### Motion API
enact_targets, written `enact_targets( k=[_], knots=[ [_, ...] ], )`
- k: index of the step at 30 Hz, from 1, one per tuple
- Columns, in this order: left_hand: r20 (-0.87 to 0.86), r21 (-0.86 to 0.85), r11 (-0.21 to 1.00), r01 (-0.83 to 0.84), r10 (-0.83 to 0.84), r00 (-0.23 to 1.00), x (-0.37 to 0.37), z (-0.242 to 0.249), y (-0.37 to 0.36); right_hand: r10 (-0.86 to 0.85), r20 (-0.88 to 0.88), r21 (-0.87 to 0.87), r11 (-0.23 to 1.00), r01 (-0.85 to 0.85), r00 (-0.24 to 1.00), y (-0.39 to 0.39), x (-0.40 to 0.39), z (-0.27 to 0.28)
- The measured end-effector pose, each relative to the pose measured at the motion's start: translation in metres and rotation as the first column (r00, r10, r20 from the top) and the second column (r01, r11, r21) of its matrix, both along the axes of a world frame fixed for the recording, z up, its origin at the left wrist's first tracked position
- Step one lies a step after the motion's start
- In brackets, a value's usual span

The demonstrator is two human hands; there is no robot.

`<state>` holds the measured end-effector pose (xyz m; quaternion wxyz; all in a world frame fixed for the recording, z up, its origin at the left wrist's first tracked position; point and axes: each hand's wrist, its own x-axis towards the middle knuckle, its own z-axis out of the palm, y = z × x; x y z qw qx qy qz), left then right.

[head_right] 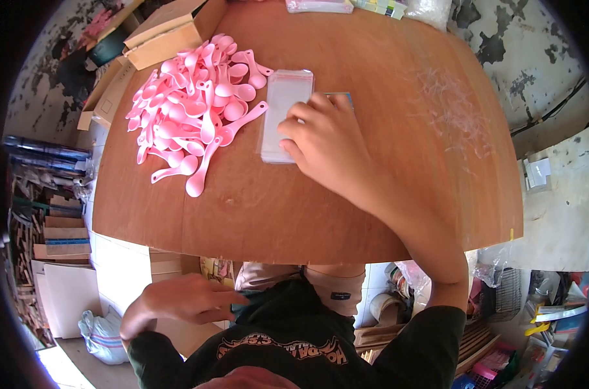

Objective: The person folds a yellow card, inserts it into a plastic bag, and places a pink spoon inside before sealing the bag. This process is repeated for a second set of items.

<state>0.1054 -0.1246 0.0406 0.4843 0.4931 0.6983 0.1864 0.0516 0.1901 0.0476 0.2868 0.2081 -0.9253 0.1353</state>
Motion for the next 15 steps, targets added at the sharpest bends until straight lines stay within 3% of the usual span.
enact_targets(
  k=[2, 4, 5, 6, 7, 8, 9, 10, 12, 13, 15],
  knots=[
    [-0.133, 0.461, 0.887, 0.028, 0.038, 0.99, -0.009, 0.014, 0.024, -0.037, 0.185, 0.183, 0.983, 0.002, 0.982, 0.001, -0.018, 0.004],
    [-0.218, 0.534, 0.843, 0.065, 0.064, 0.974, -0.031, 0.015, 0.047, -0.024, 0.249, 0.185, 0.983, -0.023, 0.968, -0.001, -0.031, 0.004],
    [-0.296, 0.594, 0.797, 0.106, 0.095, 0.95, -0.043, 0.017, 0.057, -0.063, 0.363, 0.252, 0.967, -0.032, 0.93, -0.003, -0.037, 0.003],
    [-0.329, 0.56, 0.826, 0.058, 0.158, 0.931, -0.054, 0.022, 0.066, -0.11, 0.468, 0.316, 0.947, -0.05, 0.877, -0.004, -0.042, 0.002],
    [-0.297, 0.611, 0.79, -0.049, 0.286, 0.911, -0.065, 0.023, 0.075, -0.11, 0.468, 0.32, 0.946, -0.052, 0.877, -0.004, -0.045, 0.001],
    [-0.369, 0.542, 0.837, -0.069, 0.311, 0.876, -0.079, 0.027, 0.083, -0.098, 0.446, 0.328, 0.943, -0.061, 0.89, -0.004, -0.047, -0.001],
    [-0.3, 0.75, 0.657, -0.07, 0.433, 0.85, -0.092, 0.011, 0.094, -0.086, 0.423, 0.337, 0.939, -0.069, 0.902, -0.005, -0.048, -0.003],
    [-0.194, 0.755, 0.624, -0.2, 0.504, 0.842, -0.099, 0.005, 0.098, -0.088, 0.423, 0.341, 0.938, -0.068, 0.902, -0.004, -0.048, -0.006],
    [-0.177, 0.736, 0.595, -0.322, 0.629, 0.757, -0.114, -0.011, 0.102, -0.058, 0.388, 0.303, 0.951, -0.068, 0.92, -0.003, -0.048, -0.008],
    [-0.174, 0.738, 0.593, -0.32, 0.627, 0.759, -0.119, -0.017, 0.102, -0.063, 0.388, 0.306, 0.95, -0.064, 0.919, -0.001, -0.046, -0.008],
    [-0.128, 0.795, 0.481, -0.369, 0.729, 0.672, -0.125, -0.026, 0.1, -0.002, 0.443, 0.193, 0.977, -0.093, 0.897, 0.0, -0.043, -0.005]
  ],
)
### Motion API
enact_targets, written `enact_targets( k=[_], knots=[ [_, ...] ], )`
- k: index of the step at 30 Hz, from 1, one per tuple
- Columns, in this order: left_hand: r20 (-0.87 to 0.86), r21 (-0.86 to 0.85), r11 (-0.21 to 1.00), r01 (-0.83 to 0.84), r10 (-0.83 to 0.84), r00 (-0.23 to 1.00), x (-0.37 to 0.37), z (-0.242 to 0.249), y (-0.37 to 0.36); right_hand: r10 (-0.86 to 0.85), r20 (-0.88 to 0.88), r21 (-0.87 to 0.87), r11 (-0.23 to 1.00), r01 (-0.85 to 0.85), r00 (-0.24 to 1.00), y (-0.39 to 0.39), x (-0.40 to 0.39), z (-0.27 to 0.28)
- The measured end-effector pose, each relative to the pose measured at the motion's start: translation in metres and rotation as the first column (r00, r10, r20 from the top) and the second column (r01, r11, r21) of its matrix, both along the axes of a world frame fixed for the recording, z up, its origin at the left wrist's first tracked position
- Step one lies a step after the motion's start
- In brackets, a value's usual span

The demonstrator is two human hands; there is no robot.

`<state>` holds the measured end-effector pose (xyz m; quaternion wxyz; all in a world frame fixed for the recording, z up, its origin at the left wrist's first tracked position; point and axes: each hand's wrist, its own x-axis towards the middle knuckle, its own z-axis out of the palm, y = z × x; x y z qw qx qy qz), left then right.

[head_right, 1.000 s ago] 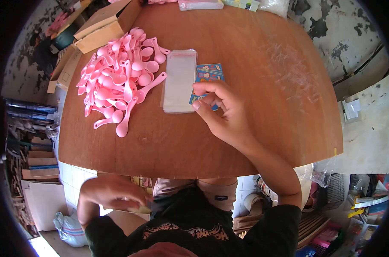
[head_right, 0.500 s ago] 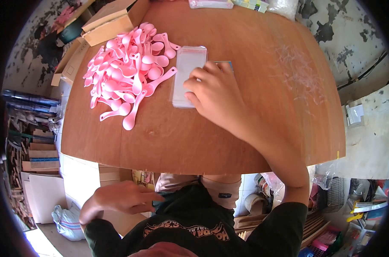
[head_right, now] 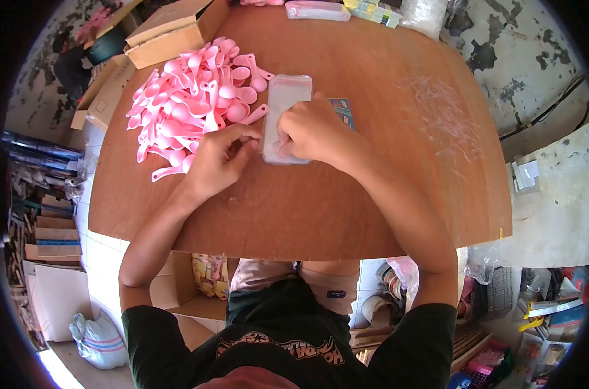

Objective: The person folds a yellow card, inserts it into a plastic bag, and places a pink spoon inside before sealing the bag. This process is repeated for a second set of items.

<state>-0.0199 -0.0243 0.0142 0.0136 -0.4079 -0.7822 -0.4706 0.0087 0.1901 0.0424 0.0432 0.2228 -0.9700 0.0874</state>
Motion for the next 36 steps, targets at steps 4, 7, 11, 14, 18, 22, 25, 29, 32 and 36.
enact_targets(
  k=[4, 7, 11, 14, 18, 22, 25, 29, 32, 36],
  knots=[
    [0.005, 0.057, 0.997, -0.045, 0.045, 0.999, 0.001, -0.005, -0.005, -0.03, 0.071, 0.023, 0.999, 0.028, 0.997, -0.003, -0.004, 0.004],
    [0.008, 0.044, 0.998, -0.033, 0.033, 0.999, 0.005, -0.003, -0.007, 0.003, 0.036, 0.015, 1.0, -0.004, 0.999, -0.004, -0.006, 0.003],
    [-0.041, 0.021, 0.999, -0.027, 0.028, 0.999, 0.005, -0.012, -0.007, 0.003, 0.045, 0.071, 0.997, -0.006, 0.999, -0.004, -0.006, 0.005],
    [-0.123, -0.001, 1.0, 0.01, -0.01, 0.992, 0.001, -0.017, -0.009, 0.005, 0.019, 0.06, 0.998, -0.006, 1.0, -0.003, -0.005, 0.007],
    [-0.168, -0.046, 0.998, 0.04, -0.047, 0.985, 0.001, -0.016, -0.009, -0.023, -0.03, -0.002, 1.0, 0.023, 0.999, -0.003, 0.002, 0.019],
    [-0.181, 0.271, 0.961, -0.045, 0.096, 0.979, 0.01, -0.002, 0.002, 0.064, -0.088, 0.039, 0.997, -0.061, 0.994, -0.014, 0.028, 0.042],
    [-0.145, 0.263, 0.964, 0.022, 0.017, 0.989, 0.007, 0.002, 0.001, 0.174, -0.127, -0.103, 0.977, -0.188, 0.977, -0.019, 0.044, 0.053],
    [-0.063, 0.343, 0.887, 0.309, -0.307, 0.95, 0.004, -0.009, -0.005, 0.069, -0.084, -0.331, 0.939, -0.093, 0.994, -0.005, 0.058, 0.058],
    [0.333, 0.38, 0.905, 0.189, -0.325, 0.885, 0.007, -0.007, -0.009, -0.091, -0.106, -0.279, 0.959, 0.058, 0.99, 0.016, 0.071, 0.041],
    [0.46, 0.512, 0.852, 0.106, -0.376, 0.804, 0.003, -0.009, -0.007, -0.246, -0.132, -0.175, 0.959, 0.222, 0.96, 0.02, 0.083, 0.024]
  ],
)
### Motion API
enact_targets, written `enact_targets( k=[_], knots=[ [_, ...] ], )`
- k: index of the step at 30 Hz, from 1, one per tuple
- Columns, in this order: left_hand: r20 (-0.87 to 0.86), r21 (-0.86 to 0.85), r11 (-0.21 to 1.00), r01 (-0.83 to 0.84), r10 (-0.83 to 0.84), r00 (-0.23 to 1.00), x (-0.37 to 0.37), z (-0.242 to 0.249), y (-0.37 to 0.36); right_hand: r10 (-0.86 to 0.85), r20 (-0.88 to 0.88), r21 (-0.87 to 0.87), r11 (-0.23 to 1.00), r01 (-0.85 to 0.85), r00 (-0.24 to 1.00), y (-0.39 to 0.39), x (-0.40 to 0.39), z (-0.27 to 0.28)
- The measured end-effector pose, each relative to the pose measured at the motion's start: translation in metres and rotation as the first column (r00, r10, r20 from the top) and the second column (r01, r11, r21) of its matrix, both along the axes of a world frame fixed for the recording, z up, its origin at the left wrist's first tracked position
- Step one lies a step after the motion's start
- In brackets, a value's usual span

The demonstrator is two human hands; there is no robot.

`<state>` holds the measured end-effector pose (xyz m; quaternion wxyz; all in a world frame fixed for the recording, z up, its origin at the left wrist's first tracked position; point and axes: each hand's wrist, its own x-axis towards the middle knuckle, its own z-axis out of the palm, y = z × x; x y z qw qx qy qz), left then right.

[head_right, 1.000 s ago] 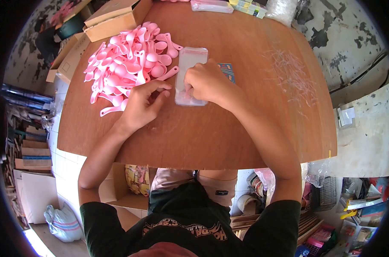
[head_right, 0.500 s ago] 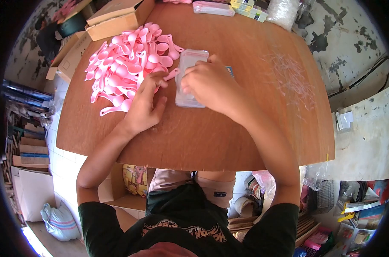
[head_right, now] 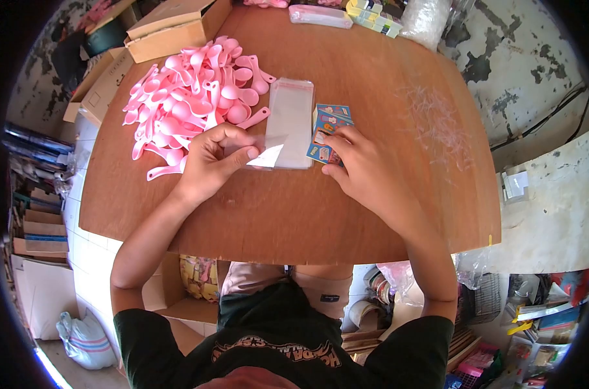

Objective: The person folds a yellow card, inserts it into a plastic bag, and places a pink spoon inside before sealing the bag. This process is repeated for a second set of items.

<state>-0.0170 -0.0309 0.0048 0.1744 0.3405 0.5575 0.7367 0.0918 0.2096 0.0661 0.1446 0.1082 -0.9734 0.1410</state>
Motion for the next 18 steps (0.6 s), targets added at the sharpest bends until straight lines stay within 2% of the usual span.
enact_targets(
  k=[2, 4, 6, 9, 10, 12, 13, 15, 16, 18],
  knots=[
    [-0.041, -0.05, 0.997, -0.054, 0.052, 0.998, 0.0, 0.001, 0.001, 0.0, 0.013, -0.045, 0.999, 0.001, 1.0, 0.008, -0.003, -0.006],
    [0.08, -0.068, 0.995, -0.067, 0.073, 0.994, 0.001, 0.006, 0.001, -0.002, 0.028, -0.092, 0.996, 0.004, 1.0, 0.014, -0.004, -0.005],
    [0.091, -0.055, 0.996, -0.076, 0.081, 0.993, 0.002, 0.008, 0.002, -0.013, 0.139, -0.211, 0.977, 0.042, 0.99, 0.016, -0.005, 0.001],
    [0.13, -0.05, 0.995, -0.084, 0.09, 0.987, 0.001, 0.009, 0.001, -0.026, 0.195, -0.266, 0.961, 0.078, 0.981, 0.022, -0.009, -0.004],
    [0.158, -0.061, 0.995, -0.075, 0.084, 0.984, 0.001, 0.009, 0.0, -0.021, 0.196, -0.265, 0.962, 0.073, 0.98, 0.023, -0.009, -0.002],
    [0.183, -0.05, 0.997, -0.066, 0.074, 0.98, 0.001, 0.007, 0.0, 0.027, 0.161, -0.058, 0.998, -0.018, 0.987, 0.021, -0.009, 0.004],
    [0.206, -0.039, 0.998, -0.051, 0.058, 0.977, 0.001, 0.006, 0.001, 0.031, 0.161, -0.057, 0.998, -0.022, 0.986, 0.015, -0.009, 0.007],
    [0.161, -0.049, 0.998, -0.042, 0.049, 0.986, 0.003, 0.006, 0.001, 0.026, -0.075, -0.317, 0.947, -0.049, 0.997, -0.007, -0.012, 0.01],
    [0.116, -0.06, 0.998, -0.028, 0.035, 0.993, 0.005, 0.006, 0.001, 0.025, -0.074, -0.318, 0.947, -0.047, 0.997, -0.015, -0.016, 0.008],
    [0.178, -0.07, 0.997, 0.025, -0.013, 0.984, 0.009, 0.012, 0.001, 0.05, -0.041, -0.646, 0.761, -0.065, 0.998, -0.03, -0.022, 0.004]
  ],
)
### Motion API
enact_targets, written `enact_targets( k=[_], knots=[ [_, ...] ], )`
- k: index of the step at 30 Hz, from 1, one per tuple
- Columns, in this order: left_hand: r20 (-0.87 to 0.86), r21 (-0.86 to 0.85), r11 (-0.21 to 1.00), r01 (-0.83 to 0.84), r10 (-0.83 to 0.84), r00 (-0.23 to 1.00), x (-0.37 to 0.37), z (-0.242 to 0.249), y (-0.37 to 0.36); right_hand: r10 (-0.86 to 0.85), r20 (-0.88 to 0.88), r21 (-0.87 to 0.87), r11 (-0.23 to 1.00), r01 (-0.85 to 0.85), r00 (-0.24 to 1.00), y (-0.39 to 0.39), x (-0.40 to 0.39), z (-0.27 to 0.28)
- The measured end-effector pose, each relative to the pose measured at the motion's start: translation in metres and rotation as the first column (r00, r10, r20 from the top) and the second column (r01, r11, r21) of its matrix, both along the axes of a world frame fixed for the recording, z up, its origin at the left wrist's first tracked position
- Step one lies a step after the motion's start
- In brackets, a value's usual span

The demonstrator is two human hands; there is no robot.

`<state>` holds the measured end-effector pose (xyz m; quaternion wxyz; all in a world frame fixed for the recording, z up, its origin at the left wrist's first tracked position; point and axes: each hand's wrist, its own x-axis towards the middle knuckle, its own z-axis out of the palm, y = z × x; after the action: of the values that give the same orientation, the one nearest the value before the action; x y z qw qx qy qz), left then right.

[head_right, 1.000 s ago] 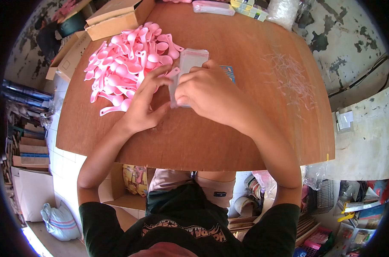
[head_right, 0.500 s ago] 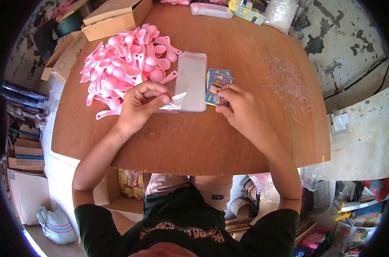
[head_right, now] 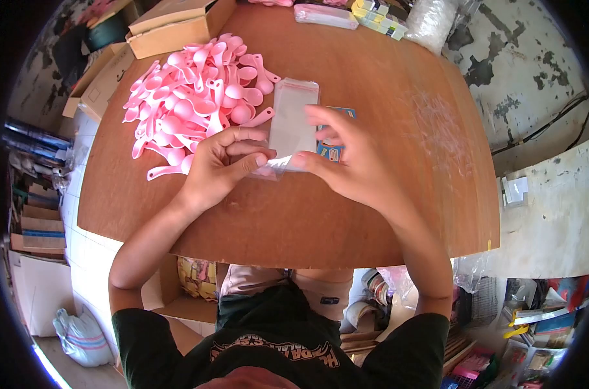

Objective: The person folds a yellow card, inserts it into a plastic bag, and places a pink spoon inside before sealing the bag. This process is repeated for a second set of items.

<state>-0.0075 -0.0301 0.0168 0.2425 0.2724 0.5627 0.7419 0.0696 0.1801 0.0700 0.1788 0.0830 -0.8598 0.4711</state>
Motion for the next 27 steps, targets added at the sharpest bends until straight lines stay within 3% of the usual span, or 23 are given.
enact_targets(
  k=[2, 3, 4, 5, 6, 7, 8, 9, 10, 11, 12, 13, 14, 15, 16, 17, 18, 19, 20, 21, 25, 27],
  knots=[
    [0.061, -0.01, 0.999, 0.051, -0.05, 0.997, 0.005, 0.001, 0.002, 0.086, 0.077, -0.016, 0.996, -0.085, 0.993, -0.003, -0.012, -0.003],
    [-0.088, 0.015, 0.998, -0.061, 0.062, 0.994, 0.007, -0.001, 0.005, 0.182, 0.151, -0.035, 0.983, -0.179, 0.972, -0.005, -0.019, -0.003],
    [-0.232, 0.058, 0.984, -0.169, 0.178, 0.956, 0.008, -0.002, 0.006, 0.16, 0.154, -0.008, 0.987, -0.161, 0.975, -0.008, -0.023, -0.002],
    [-0.233, 0.058, 0.984, -0.171, 0.18, 0.956, 0.007, 0.001, 0.004, 0.162, 0.153, -0.008, 0.987, -0.163, 0.975, -0.008, -0.027, -0.003],
    [-0.635, 0.094, 0.912, -0.4, 0.364, 0.681, 0.003, 0.005, -0.001, 0.102, 0.187, -0.029, 0.995, -0.098, 0.977, -0.007, -0.032, -0.005],
    [-0.882, 0.226, 0.793, -0.566, 0.413, 0.226, 0.0, 0.007, -0.005, 0.044, 0.223, -0.048, 0.998, -0.035, 0.974, -0.007, -0.036, -0.006],
    [-0.828, 0.368, 0.816, -0.446, 0.506, 0.243, -0.003, 0.002, -0.007, 0.055, 0.215, -0.107, 0.994, -0.032, 0.975, -0.006, -0.039, -0.006],
    [-0.828, 0.368, 0.813, -0.451, 0.507, 0.239, -0.004, 0.001, -0.012, 0.061, 0.214, -0.107, 0.994, -0.039, 0.975, -0.006, -0.04, -0.005],
    [-0.793, 0.174, 0.961, -0.216, 0.267, 0.547, -0.003, 0.0, -0.018, 0.038, 0.155, -0.098, 0.995, -0.023, 0.987, -0.005, -0.04, -0.005],
    [-0.664, 0.029, 0.995, 0.09, -0.048, 0.746, -0.002, -0.001, -0.021, 0.013, 0.096, -0.089, 0.996, -0.004, 0.995, -0.005, -0.039, -0.006],
    [-0.356, -0.07, 0.965, 0.254, -0.262, 0.897, 0.001, 0.001, -0.02, 0.013, 0.097, -0.088, 0.996, -0.004, 0.995, -0.007, -0.036, -0.004],
    [0.013, -0.099, 0.896, 0.434, -0.435, 0.9, 0.005, 0.003, -0.016, 0.004, 0.001, 0.036, 0.999, -0.004, 1.0, -0.011, -0.029, -0.001],
    [0.173, -0.006, 0.868, 0.496, -0.487, 0.856, 0.008, -0.003, -0.01, 0.009, -0.092, 0.159, 0.987, 0.006, 0.996, -0.016, -0.021, 0.001],
    [0.32, 0.094, 0.838, 0.538, -0.537, 0.781, 0.01, -0.008, -0.005, 0.01, -0.087, 0.162, 0.987, 0.004, 0.996, -0.02, -0.011, 0.004],
    [0.32, 0.096, 0.839, 0.536, -0.536, 0.782, 0.009, -0.007, -0.004, 0.121, -0.187, 0.352, 0.935, -0.049, 0.975, -0.025, -0.001, 0.006],
    [0.473, 0.245, 0.858, 0.452, -0.513, 0.716, 0.006, -0.003, -0.004, 0.246, -0.264, 0.532, 0.844, -0.073, 0.933, -0.029, 0.009, 0.006],
    [0.609, 0.37, 0.865, 0.338, -0.501, 0.615, 0.003, 0.002, -0.004, 0.246, -0.264, 0.531, 0.844, -0.072, 0.933, -0.032, 0.017, 0.004],
    [0.61, 0.369, 0.865, 0.34, -0.501, 0.614, 0.001, 0.006, -0.004, 0.317, -0.315, 0.648, 0.761, -0.042, 0.894, -0.035, 0.025, 0.001],
    [0.598, 0.302, 0.919, 0.253, -0.39, 0.701, 0.0, 0.01, -0.004, 0.392, -0.35, 0.749, 0.663, 0.002, 0.85, -0.038, 0.033, -0.001],
    [0.576, 0.239, 0.958, 0.158, -0.271, 0.772, -0.001, 0.011, -0.005, 0.389, -0.347, 0.748, 0.663, 0.002, 0.853, -0.039, 0.038, -0.004],
    [0.521, 0.162, 0.978, 0.128, -0.195, 0.831, -0.007, -0.009, -0.004, 0.465, -0.366, 0.784, 0.621, -0.002, 0.806, -0.033, 0.046, -0.015],
    [0.517, 0.165, 0.979, 0.122, -0.191, 0.835, -0.008, -0.008, -0.004, 0.409, -0.263, 0.684, 0.718, -0.13, 0.874, -0.026, 0.047, -0.007]
  ],
)
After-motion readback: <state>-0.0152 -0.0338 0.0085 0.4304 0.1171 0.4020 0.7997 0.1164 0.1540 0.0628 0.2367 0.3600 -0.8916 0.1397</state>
